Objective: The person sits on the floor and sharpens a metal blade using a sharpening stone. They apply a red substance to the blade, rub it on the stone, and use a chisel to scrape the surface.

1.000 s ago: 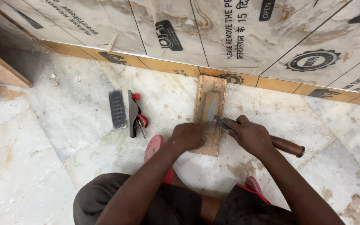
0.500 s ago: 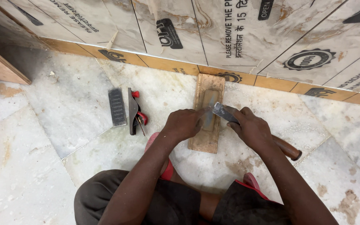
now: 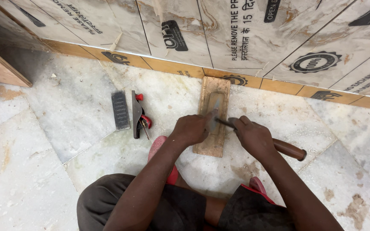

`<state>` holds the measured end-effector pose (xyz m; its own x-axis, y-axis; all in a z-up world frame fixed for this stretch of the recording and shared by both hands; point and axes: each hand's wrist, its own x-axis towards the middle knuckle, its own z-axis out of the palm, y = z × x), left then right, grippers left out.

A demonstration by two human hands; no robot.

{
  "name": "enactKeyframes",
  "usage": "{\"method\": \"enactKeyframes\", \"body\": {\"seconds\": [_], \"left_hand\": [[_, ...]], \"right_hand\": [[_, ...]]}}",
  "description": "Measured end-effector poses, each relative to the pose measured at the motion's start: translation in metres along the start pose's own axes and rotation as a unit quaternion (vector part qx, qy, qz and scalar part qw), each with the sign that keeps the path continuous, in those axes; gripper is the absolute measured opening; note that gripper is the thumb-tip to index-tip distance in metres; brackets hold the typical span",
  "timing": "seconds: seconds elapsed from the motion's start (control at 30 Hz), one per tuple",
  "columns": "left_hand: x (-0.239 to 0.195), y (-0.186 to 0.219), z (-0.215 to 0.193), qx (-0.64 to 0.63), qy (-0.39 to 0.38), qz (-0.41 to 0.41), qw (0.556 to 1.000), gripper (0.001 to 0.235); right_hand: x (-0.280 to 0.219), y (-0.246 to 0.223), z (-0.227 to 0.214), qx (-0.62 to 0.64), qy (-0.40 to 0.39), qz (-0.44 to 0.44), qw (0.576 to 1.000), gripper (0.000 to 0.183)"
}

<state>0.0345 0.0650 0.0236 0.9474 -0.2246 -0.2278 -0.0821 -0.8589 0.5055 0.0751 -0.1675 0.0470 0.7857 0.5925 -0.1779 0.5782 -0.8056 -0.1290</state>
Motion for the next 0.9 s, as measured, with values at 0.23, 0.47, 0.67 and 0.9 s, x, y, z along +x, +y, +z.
{"method": "enactKeyframes", "body": {"seconds": [0.23,0.47,0.67,0.9], "left_hand": [[-0.006,-0.003,0.013,0.029,-0.060,0.006,0.998,0.058],[-0.025,0.028,0.017,0.062,-0.170,-0.035,0.983,0.090],[-0.035,0.039,0.012,0.015,-0.157,-0.034,0.987,0.107],[-0.023,0.028,0.023,-0.009,-0.177,-0.065,0.982,0.106]], "right_hand": [[-0.005,-0.006,0.012,-0.144,0.028,-0.107,0.983,0.063],[-0.014,-0.020,0.002,-0.139,0.037,-0.076,0.987,0.052],[-0.013,-0.024,-0.001,-0.076,-0.033,-0.022,0.996,0.044],[0.000,-0.025,-0.009,-0.035,-0.061,-0.010,0.998,0.042]]}}
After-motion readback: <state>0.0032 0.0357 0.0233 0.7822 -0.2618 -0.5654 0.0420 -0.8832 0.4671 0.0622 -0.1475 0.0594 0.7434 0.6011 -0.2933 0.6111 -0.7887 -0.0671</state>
